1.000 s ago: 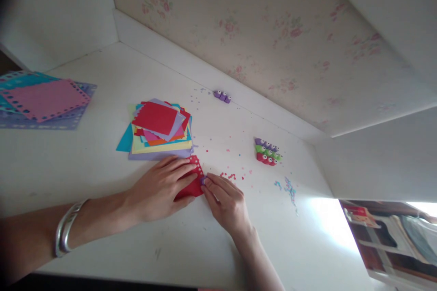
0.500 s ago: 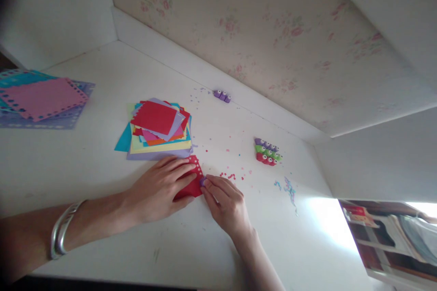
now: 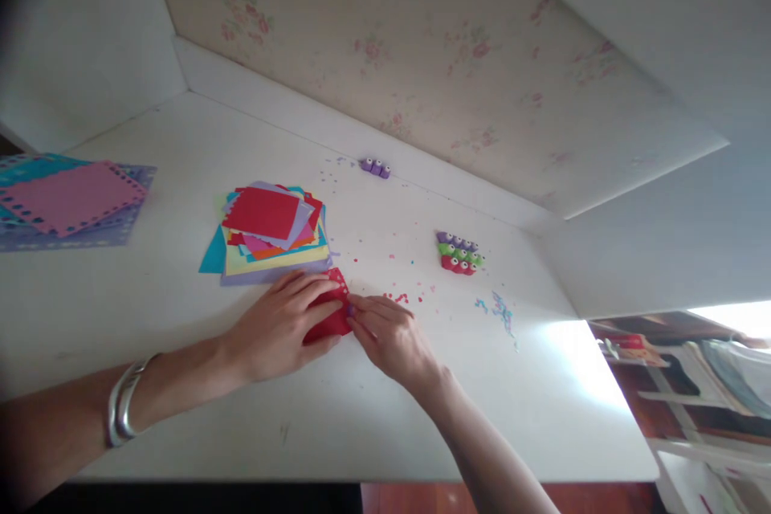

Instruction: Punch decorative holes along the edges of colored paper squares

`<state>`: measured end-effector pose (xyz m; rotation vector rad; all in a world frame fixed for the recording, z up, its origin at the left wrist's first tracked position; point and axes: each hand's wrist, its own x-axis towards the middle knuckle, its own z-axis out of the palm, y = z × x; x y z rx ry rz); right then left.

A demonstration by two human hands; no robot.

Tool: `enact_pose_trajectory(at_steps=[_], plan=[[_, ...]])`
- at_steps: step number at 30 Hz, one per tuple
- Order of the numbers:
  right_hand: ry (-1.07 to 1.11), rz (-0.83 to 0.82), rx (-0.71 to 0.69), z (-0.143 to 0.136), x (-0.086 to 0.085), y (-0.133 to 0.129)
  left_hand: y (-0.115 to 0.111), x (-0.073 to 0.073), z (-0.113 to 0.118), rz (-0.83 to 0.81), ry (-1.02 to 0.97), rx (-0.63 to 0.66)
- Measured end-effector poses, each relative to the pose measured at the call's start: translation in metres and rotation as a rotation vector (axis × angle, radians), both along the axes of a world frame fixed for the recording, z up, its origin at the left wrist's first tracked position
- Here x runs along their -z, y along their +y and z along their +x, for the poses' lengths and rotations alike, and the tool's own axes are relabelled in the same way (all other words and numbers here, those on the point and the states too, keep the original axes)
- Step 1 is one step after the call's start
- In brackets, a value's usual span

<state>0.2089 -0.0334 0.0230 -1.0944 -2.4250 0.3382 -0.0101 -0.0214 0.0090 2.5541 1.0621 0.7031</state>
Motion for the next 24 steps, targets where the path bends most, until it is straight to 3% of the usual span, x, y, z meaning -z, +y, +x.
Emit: enact_pose_trajectory(at_steps=[5, 11, 17, 24], plan=[[-0.003, -0.009, -0.003, 0.001, 0.001, -0.001, 0.001, -0.01, 0.007, 0.07, -0.109, 0.06], [0.034, -0.036, 0.049, 0.001, 0.006, -0.007, -0.002, 0.0, -0.001, 0.022, -0.034, 0.065], [0.156, -0.087, 0.264, 0.012, 0.006, -0.01, -0.004, 0.007, -0.004, 0.018, 0.03, 0.08], [0.285, -0.021, 0.466, 0.059, -0.009, 0.007, -0.003, 0.009, -0.004, 0.013, 0.053, 0.076]])
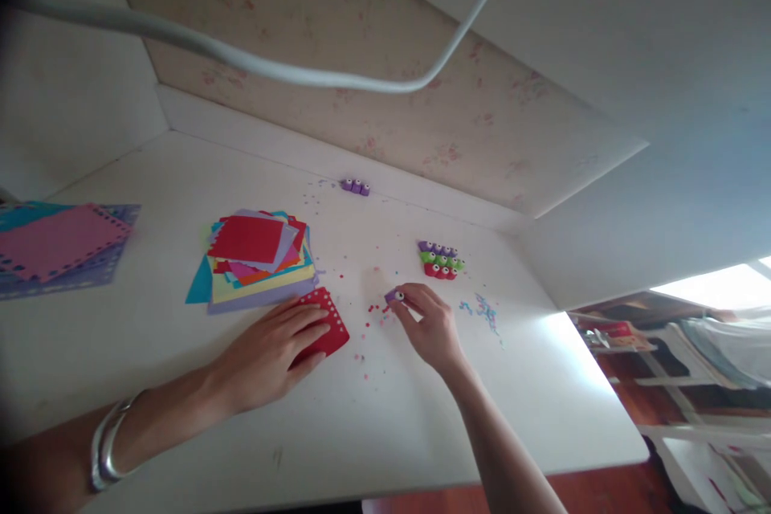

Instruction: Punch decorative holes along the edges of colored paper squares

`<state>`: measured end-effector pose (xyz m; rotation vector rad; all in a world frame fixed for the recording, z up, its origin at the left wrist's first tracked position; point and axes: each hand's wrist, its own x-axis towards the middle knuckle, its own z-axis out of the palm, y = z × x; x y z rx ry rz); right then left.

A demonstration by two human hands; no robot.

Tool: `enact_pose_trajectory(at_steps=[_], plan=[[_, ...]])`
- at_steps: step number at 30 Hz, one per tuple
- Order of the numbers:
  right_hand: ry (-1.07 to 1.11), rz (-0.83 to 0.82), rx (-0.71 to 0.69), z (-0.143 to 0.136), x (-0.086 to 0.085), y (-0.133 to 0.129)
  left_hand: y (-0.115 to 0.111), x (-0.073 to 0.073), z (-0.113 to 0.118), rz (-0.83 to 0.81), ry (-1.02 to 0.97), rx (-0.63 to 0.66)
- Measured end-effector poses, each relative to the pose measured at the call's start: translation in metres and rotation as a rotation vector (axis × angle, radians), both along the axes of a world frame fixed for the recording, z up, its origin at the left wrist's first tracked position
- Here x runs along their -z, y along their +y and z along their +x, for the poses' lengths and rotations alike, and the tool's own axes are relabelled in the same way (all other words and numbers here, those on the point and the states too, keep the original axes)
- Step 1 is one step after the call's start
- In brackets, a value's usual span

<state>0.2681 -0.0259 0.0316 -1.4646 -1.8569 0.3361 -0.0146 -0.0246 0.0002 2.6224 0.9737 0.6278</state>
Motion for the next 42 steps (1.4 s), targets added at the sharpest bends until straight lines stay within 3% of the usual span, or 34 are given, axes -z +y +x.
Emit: enact_pose_trajectory(at_steps=[6, 10, 13, 16, 24, 35, 42], plan=[[0.089, -0.002, 0.297, 0.07, -0.016, 0.027, 0.001, 0.004, 0.0, 0.009, -0.03, -0.006], [-0.095, -0.035, 0.524, 0.138, -0.024, 0.061, 0.003, 0.007, 0.001, 0.036, -0.046, -0.007], [-0.273, -0.121, 0.585, 0.177, -0.022, 0.086, 0.004, 0.008, 0.001, 0.048, -0.039, -0.011], [-0.344, -0.16, 0.58, 0.195, -0.017, 0.106, 0.004, 0.008, 0.002, 0.04, -0.013, -0.017], [-0.499, -0.177, 0.525, 0.186, -0.021, 0.136, 0.006, 0.009, 0.002, 0.045, -0.015, -0.019], [-0.661, -0.279, 0.212, 0.116, -0.021, 0.189, 0.006, 0.009, 0.001, 0.03, 0.091, -0.003], [-0.721, -0.318, 0.242, 0.108, -0.03, 0.199, 0.006, 0.007, 0.0, 0.023, 0.056, 0.015]])
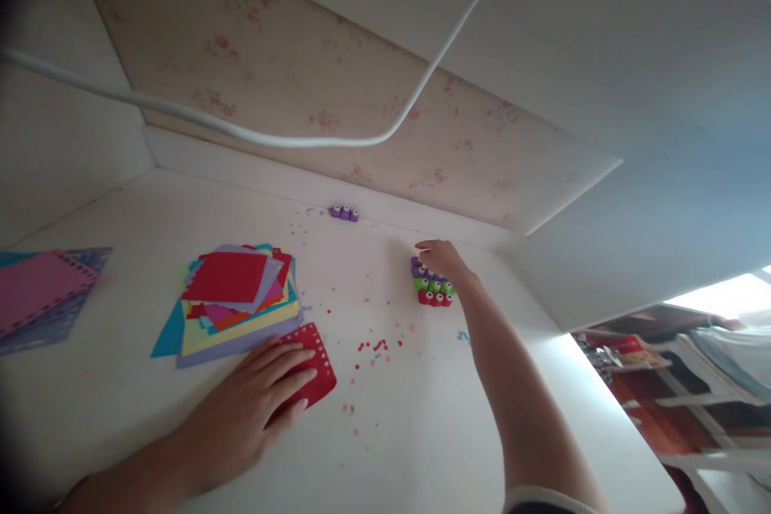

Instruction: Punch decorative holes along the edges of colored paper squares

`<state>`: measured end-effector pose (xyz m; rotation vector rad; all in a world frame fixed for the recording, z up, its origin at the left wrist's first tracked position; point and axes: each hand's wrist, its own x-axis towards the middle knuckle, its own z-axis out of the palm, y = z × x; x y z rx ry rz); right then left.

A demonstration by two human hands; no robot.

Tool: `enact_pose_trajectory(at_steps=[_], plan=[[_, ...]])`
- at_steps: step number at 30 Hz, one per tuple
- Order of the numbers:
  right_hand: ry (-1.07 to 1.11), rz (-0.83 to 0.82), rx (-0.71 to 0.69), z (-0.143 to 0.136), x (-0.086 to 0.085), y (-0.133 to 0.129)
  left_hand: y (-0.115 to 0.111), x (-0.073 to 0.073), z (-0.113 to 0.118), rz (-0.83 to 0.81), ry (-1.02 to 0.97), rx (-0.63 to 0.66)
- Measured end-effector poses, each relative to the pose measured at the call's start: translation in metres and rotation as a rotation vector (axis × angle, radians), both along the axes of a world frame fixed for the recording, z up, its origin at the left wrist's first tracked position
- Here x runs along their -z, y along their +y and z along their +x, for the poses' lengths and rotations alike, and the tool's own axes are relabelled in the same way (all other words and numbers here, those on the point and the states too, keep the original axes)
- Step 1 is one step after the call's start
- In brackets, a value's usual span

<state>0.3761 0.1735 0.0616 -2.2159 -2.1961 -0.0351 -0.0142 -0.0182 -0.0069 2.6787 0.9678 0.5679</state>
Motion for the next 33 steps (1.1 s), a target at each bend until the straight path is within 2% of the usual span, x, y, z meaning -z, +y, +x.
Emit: enact_pose_trajectory(at_steps=[3, 5, 9, 12, 15, 19, 22, 25, 28, 31, 32, 33], plan=[[0.001, 0.045, -0.009, -0.019, -0.003, 0.014, -0.002, -0.002, 0.001, -0.026, -0.02, -0.024], [0.019, 0.048, -0.057, -0.043, 0.0, 0.028, -0.003, -0.003, 0.002, -0.043, -0.04, -0.05], [0.081, 0.042, -0.211, -0.105, 0.019, 0.062, -0.004, -0.005, -0.001, -0.019, -0.056, -0.084], [0.104, 0.067, -0.256, -0.14, 0.031, 0.085, -0.003, -0.005, -0.006, 0.02, -0.039, -0.153], [0.112, 0.056, -0.261, -0.153, 0.036, 0.1, 0.0, -0.005, -0.009, 0.025, -0.018, -0.262], [0.107, 0.025, -0.274, -0.144, 0.033, 0.099, 0.003, -0.002, -0.011, -0.009, 0.013, -0.338], [0.115, 0.015, -0.286, -0.133, 0.031, 0.081, 0.005, -0.001, -0.012, -0.053, 0.001, -0.328], [0.149, 0.019, -0.319, -0.122, 0.032, 0.048, 0.006, 0.001, -0.014, -0.107, -0.071, -0.311], [0.203, 0.04, -0.345, -0.112, 0.037, 0.002, 0.007, 0.002, -0.016, -0.144, -0.165, -0.279], [0.266, 0.076, -0.345, -0.108, 0.044, -0.051, 0.006, 0.0, -0.016, -0.103, -0.209, -0.262], [0.31, 0.1, -0.341, -0.109, 0.046, -0.07, 0.005, -0.003, -0.016, -0.076, -0.212, -0.255], [0.463, 0.151, -0.313, -0.112, 0.048, -0.09, 0.004, -0.005, -0.015, -0.048, -0.212, -0.24]])
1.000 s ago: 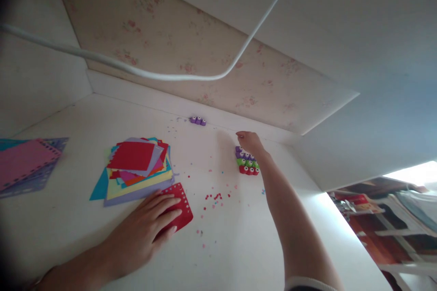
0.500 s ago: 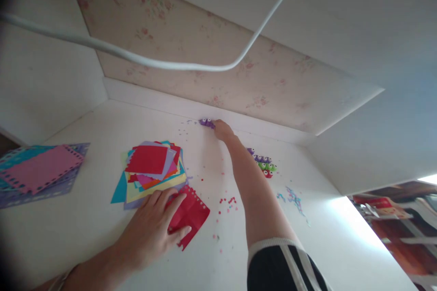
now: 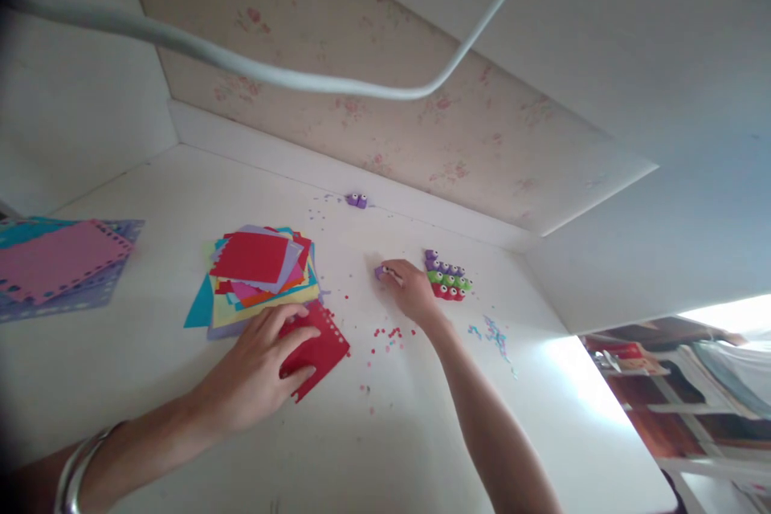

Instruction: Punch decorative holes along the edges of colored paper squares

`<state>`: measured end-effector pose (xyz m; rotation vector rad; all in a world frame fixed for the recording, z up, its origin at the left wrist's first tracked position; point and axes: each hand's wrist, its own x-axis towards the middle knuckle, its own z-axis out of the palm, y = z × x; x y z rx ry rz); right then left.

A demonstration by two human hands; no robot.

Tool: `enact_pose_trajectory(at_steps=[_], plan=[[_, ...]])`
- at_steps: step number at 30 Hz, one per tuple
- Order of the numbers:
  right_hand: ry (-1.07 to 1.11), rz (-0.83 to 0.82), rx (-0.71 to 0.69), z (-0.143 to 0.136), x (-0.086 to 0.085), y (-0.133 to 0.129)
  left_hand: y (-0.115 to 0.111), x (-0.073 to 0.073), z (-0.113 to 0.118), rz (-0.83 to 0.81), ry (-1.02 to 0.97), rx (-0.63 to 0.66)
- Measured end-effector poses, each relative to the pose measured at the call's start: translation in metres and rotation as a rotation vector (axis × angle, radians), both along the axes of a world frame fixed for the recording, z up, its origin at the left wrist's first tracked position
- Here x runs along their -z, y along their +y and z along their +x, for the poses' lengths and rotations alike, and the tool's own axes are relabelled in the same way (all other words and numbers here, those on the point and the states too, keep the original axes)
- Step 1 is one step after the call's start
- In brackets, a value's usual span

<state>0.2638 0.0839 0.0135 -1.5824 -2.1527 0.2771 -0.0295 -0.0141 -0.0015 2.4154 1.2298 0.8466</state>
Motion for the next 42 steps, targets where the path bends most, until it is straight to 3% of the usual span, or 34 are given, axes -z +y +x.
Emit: enact_pose_trajectory(at_steps=[4, 6, 9, 13, 17, 26, 31, 35, 39, 42], plan=[[0.449, -0.058, 0.002, -0.022, 0.001, -0.073, -0.007, -0.014, 0.008, 0.122, 0.018, 0.1], [0.502, -0.088, -0.017, -0.033, -0.001, -0.098, -0.008, -0.017, 0.012, 0.148, 0.044, 0.11], [0.527, -0.077, -0.016, -0.04, -0.001, -0.115, -0.005, -0.016, 0.014, 0.139, 0.127, 0.002], [0.472, -0.076, -0.01, -0.042, 0.003, -0.116, 0.002, -0.011, 0.008, 0.08, 0.259, -0.183], [0.426, -0.068, -0.02, -0.044, 0.006, -0.117, 0.005, -0.006, 0.004, -0.011, 0.257, -0.199], [0.408, -0.03, -0.038, -0.047, 0.007, -0.117, 0.016, -0.004, -0.002, -0.276, -0.137, -0.076], [0.361, 0.0, -0.078, -0.048, 0.007, -0.116, 0.021, -0.013, -0.002, -0.479, -0.354, -0.109], [0.386, -0.015, -0.086, -0.048, 0.007, -0.118, 0.02, -0.01, -0.001, -0.584, -0.523, -0.154], [0.431, -0.055, -0.066, -0.048, 0.008, -0.119, 0.015, -0.004, 0.004, -0.525, -0.5, -0.263], [0.472, -0.079, -0.032, -0.049, 0.007, -0.119, 0.01, -0.005, 0.005, -0.328, -0.435, -0.212]])
